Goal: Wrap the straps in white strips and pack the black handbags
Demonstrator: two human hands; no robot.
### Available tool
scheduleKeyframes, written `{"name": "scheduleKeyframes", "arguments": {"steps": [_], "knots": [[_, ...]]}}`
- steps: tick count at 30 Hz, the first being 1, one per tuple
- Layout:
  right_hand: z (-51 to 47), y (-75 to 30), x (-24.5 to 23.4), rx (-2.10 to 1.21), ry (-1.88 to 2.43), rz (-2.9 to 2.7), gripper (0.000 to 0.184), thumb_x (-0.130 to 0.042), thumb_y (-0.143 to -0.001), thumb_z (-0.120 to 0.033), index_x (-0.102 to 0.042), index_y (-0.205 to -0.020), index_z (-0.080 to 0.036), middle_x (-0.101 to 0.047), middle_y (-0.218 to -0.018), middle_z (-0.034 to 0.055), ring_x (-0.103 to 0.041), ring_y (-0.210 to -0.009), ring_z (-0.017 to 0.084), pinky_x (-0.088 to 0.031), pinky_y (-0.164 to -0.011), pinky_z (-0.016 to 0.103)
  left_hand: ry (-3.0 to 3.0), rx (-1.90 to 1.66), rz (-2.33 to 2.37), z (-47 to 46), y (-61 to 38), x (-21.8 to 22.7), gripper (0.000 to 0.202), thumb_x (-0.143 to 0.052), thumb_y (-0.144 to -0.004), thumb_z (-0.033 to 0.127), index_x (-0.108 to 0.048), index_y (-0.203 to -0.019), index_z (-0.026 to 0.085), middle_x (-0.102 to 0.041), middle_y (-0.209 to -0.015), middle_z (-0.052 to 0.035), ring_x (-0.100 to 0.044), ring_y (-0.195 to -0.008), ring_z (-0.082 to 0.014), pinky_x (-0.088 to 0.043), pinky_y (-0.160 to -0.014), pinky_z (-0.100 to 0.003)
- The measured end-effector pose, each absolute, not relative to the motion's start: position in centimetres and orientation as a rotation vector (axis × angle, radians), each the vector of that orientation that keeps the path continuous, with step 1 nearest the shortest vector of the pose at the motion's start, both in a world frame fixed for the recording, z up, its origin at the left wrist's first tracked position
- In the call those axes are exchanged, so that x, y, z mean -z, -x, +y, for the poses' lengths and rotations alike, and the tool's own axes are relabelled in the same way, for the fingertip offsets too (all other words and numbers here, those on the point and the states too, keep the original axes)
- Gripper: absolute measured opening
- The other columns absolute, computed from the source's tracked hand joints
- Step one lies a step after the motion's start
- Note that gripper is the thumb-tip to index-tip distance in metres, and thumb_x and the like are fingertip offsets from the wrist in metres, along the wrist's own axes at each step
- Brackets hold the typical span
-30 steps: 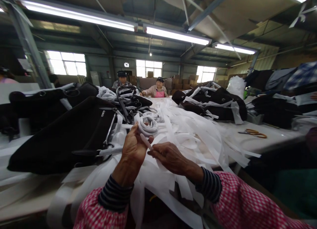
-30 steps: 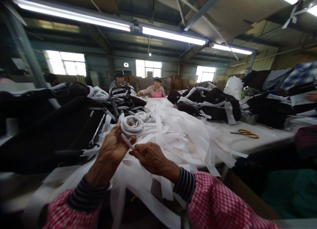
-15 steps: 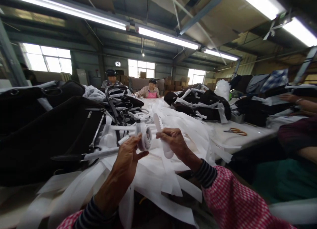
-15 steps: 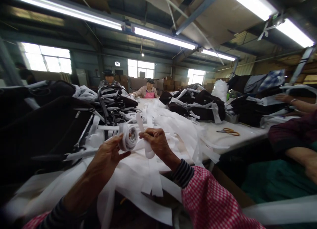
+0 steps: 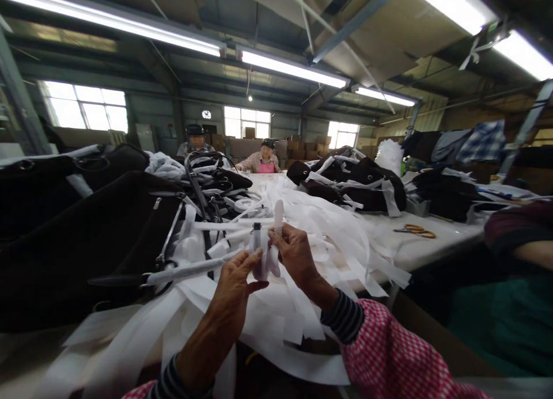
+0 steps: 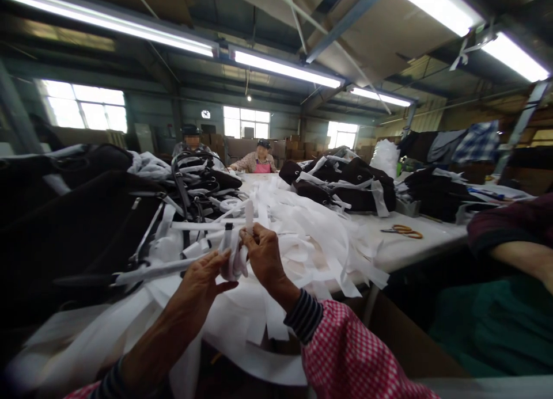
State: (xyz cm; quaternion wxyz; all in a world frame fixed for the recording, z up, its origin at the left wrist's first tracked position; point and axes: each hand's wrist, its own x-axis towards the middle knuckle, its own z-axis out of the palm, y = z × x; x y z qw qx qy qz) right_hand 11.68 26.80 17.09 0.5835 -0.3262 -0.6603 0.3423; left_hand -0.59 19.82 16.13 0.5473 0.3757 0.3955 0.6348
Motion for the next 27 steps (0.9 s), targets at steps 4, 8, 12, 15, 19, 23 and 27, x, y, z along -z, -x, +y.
{"name": "scheduleKeyframes", "arguments": {"steps": [4,8,12,15,19,23,27], "knots": [[26.4,-11.7,-17.3,-0.702,0.796,-1.558,0.031,-0.062,-0.091,-0.042,-0.059,-0.071,-0.018,-0.059,-0.067,-0.0009,-0.051,-0.065,0.014,-0.042,-0.064,0.027,-0.858,-1.531,0.915,20.5,0.6,-15.6,0.039,-0.085,-0.067,0.05,-0.066,-0.076,0.018,-0.057,-0.077,-0.0015,-0.052,-0.073,-0.0157,-0.055,-0.06,-0.028],[26.0,-11.6,-17.6,-0.728,0.804,-1.543,0.035,-0.056,-0.096,-0.047,-0.066,-0.077,-0.019,-0.066,-0.078,0.0024,-0.059,-0.074,0.016,-0.045,-0.073,0.029,-0.824,-1.529,0.834,20.3,0.6,-15.9,0.037,-0.086,-0.068,0.047,-0.072,-0.086,0.019,-0.065,-0.093,-0.0056,-0.056,-0.085,-0.0196,-0.057,-0.065,-0.031],[25.8,-10.7,-16.5,-0.63,0.81,-1.529,0.033,-0.056,-0.097,-0.046,-0.066,-0.078,-0.021,-0.065,-0.086,0.003,-0.058,-0.087,0.018,-0.045,-0.085,0.031,-0.79,-1.473,0.742,20.0,0.7,-16.3,0.038,-0.088,-0.067,0.045,-0.074,-0.089,0.018,-0.068,-0.095,-0.0062,-0.059,-0.088,-0.0207,-0.058,-0.072,-0.035],[25.9,-9.9,-15.2,-0.675,0.824,-1.505,0.033,-0.056,-0.097,-0.049,-0.066,-0.081,-0.021,-0.063,-0.087,0.0029,-0.057,-0.087,0.018,-0.045,-0.086,0.031,-0.76,-1.472,0.734,20.3,0.9,-15.9,0.04,-0.089,-0.066,0.044,-0.074,-0.093,0.018,-0.069,-0.091,-0.0041,-0.062,-0.084,-0.0188,-0.057,-0.074,-0.034],[25.4,-10.0,-15.0,-0.795,0.782,-1.536,0.028,-0.062,-0.093,-0.047,-0.072,-0.086,-0.021,-0.064,-0.093,0.0042,-0.058,-0.09,0.019,-0.047,-0.087,0.032,-0.785,-1.501,0.839,20.9,1.6,-15.0,0.043,-0.089,-0.066,0.046,-0.074,-0.095,0.018,-0.069,-0.091,-0.0031,-0.061,-0.081,-0.0175,-0.056,-0.069,-0.032],[24.5,-11.6,-16.4,-1.061,0.744,-1.554,0.028,-0.075,-0.083,-0.04,-0.077,-0.101,-0.02,-0.068,-0.098,0.0047,-0.056,-0.079,0.015,-0.045,-0.067,0.028,-0.868,-1.479,0.902,21.2,2.5,-14.6,0.041,-0.085,-0.071,0.048,-0.074,-0.098,0.019,-0.068,-0.096,-0.0054,-0.059,-0.084,-0.0191,-0.057,-0.066,-0.031],[24.8,-13.2,-17.5,-1.451,0.706,-1.531,0.036,-0.08,-0.078,-0.042,-0.076,-0.101,-0.015,-0.064,-0.075,-0.0002,-0.046,-0.056,0.008,-0.03,-0.048,0.023,-0.952,-1.331,0.882,21.3,3.4,-14.6,0.039,-0.083,-0.075,0.048,-0.075,-0.099,0.018,-0.068,-0.092,-0.0073,-0.059,-0.079,-0.0188,-0.057,-0.064,-0.031]]}}
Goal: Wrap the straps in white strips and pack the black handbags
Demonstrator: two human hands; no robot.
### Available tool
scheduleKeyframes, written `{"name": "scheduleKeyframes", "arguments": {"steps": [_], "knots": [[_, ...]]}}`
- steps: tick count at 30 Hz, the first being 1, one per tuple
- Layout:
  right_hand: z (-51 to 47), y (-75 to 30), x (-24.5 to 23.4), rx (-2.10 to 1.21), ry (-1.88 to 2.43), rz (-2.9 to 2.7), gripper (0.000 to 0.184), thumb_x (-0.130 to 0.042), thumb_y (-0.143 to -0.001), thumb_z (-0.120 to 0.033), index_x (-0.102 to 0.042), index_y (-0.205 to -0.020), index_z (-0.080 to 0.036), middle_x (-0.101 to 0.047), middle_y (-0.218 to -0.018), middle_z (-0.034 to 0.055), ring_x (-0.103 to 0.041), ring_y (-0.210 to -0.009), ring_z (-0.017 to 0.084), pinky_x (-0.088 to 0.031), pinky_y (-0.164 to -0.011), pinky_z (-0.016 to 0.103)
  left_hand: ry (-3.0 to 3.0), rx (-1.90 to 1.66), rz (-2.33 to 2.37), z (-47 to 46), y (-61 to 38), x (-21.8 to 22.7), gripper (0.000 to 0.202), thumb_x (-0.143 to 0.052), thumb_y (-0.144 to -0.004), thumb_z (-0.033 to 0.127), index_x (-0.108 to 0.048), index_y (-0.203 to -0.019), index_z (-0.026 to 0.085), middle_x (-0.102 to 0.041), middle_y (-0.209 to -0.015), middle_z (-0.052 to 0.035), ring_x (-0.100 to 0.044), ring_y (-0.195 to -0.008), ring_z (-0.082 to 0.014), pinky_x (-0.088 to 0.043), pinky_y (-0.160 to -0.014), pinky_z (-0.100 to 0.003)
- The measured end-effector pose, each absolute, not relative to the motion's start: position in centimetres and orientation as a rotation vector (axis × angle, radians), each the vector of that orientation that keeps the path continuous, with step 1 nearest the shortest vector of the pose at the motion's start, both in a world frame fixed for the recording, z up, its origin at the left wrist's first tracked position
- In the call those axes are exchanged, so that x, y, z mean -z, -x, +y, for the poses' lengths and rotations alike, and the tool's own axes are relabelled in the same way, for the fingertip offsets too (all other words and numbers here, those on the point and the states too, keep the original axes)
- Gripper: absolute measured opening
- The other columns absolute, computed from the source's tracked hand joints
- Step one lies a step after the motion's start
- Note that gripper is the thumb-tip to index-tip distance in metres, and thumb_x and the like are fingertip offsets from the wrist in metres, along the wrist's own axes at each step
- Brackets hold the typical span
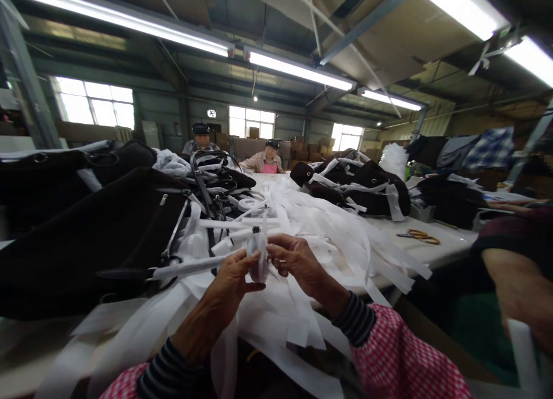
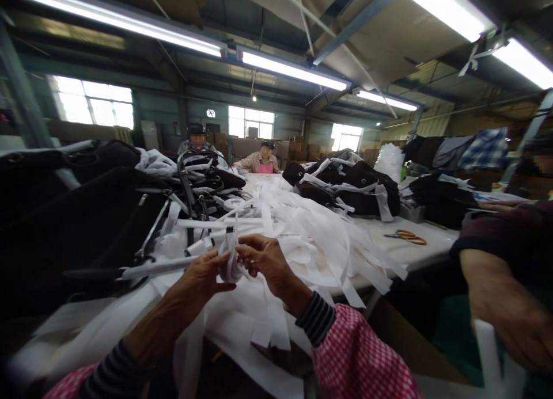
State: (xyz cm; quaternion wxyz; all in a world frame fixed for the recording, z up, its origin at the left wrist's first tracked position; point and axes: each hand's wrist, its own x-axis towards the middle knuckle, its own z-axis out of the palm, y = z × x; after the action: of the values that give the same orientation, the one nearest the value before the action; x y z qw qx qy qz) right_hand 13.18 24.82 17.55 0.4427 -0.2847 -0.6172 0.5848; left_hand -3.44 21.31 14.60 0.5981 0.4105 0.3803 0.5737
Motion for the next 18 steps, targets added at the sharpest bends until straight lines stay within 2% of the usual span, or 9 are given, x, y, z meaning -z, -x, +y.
{"name": "scheduleKeyframes", "arguments": {"steps": [4,14,18], "knots": [[26.0,-13.8,-17.4,-1.527,0.728,-1.535,0.031,-0.084,-0.074,-0.038,-0.075,-0.09,-0.014,-0.062,-0.067,-0.0021,-0.048,-0.053,0.007,-0.028,-0.046,0.021,-0.977,-1.246,0.828,21.2,4.2,-14.4,0.039,-0.083,-0.077,0.046,-0.077,-0.104,0.019,-0.07,-0.097,-0.0102,-0.063,-0.079,-0.0204,-0.057,-0.064,-0.032],[26.8,-13.5,-16.4,-1.574,0.677,-1.553,0.033,-0.085,-0.074,-0.038,-0.08,-0.096,-0.013,-0.068,-0.07,0.0007,-0.055,-0.053,0.008,-0.031,-0.043,0.019,-0.908,-1.192,0.754,21.0,4.9,-14.1,0.034,-0.083,-0.077,0.042,-0.077,-0.101,0.018,-0.071,-0.094,-0.0092,-0.065,-0.079,-0.0212,-0.058,-0.064,-0.034],[26.8,-13.6,-16.2,-1.582,0.64,-1.569,0.032,-0.083,-0.076,-0.038,-0.08,-0.095,-0.013,-0.069,-0.072,0.0025,-0.055,-0.054,0.007,-0.031,-0.042,0.018,-0.919,-1.181,0.731,20.8,4.8,-13.9,0.031,-0.079,-0.082,0.041,-0.077,-0.103,0.018,-0.071,-0.098,-0.0101,-0.064,-0.081,-0.0209,-0.058,-0.064,-0.033]]}}
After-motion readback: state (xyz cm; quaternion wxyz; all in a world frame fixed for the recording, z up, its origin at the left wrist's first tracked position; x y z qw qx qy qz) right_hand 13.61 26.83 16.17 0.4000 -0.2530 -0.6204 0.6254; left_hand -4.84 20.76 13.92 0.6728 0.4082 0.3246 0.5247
